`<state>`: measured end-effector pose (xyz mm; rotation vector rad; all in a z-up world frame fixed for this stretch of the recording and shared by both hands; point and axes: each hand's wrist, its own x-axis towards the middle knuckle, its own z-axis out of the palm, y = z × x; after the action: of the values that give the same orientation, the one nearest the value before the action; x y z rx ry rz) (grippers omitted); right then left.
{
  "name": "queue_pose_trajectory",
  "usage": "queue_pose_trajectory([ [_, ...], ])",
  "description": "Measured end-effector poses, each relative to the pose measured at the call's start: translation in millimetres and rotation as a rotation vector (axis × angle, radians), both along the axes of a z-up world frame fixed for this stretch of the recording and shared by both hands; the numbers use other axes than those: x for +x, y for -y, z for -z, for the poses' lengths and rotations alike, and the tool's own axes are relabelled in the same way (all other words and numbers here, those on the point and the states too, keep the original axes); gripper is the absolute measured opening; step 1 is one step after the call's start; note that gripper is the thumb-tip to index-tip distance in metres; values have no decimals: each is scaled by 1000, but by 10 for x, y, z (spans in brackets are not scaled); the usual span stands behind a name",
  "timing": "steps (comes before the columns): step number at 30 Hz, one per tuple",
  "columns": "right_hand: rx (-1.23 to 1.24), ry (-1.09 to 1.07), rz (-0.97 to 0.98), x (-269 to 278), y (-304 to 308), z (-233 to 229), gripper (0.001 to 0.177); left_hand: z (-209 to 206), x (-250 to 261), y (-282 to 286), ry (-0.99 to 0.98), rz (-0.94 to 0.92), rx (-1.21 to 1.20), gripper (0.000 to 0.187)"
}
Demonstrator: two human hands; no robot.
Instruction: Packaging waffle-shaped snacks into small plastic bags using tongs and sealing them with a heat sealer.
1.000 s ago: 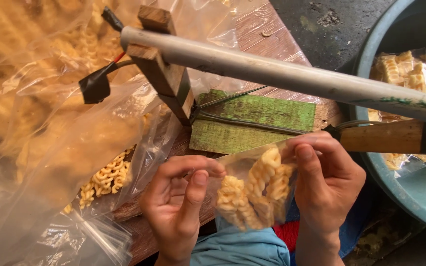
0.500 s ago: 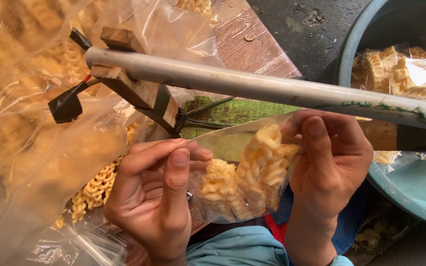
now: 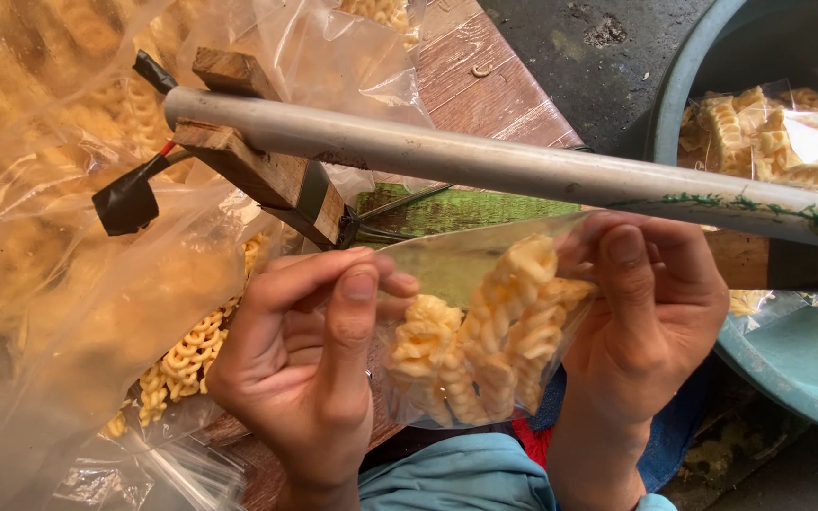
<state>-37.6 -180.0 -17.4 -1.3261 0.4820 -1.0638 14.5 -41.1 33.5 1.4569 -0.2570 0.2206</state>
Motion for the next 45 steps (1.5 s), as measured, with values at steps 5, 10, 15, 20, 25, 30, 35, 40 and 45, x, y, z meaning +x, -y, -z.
queue_pose_trajectory([
  [5, -12, -1, 65, 1, 4, -36, 20, -69, 38, 90, 12, 25, 3, 11],
  [10, -9, 7, 80, -21, 39, 16, 18, -41, 46, 114, 22, 26, 3, 10],
  [15, 32, 9, -60, -116, 43, 91, 19, 45, 19, 9, 41, 79, 47, 8],
  [20, -93, -58, -255, -242, 72, 152, 46, 121, -65, -153, 95, 89, 172, 8],
  [25, -253, -201, -296, -281, -6, -17, 20, 235, -162, -302, 104, 36, 229, 6],
  [30, -249, -150, -237, -374, 50, 158, 16, 508, -263, -530, 66, -73, 135, 10],
  [35, -306, -277, -657, -500, 208, 116, 63, 457, -448, -536, -96, -109, 138, 9],
  [40, -383, -313, -940, -698, 475, 76, 28, 695, -514, -662, -62, 244, 170, 14],
  [45, -319, -559, -736, -1469, 1437, 276, 36, 1637, -290, -1806, -297, 623, 246, 37],
])
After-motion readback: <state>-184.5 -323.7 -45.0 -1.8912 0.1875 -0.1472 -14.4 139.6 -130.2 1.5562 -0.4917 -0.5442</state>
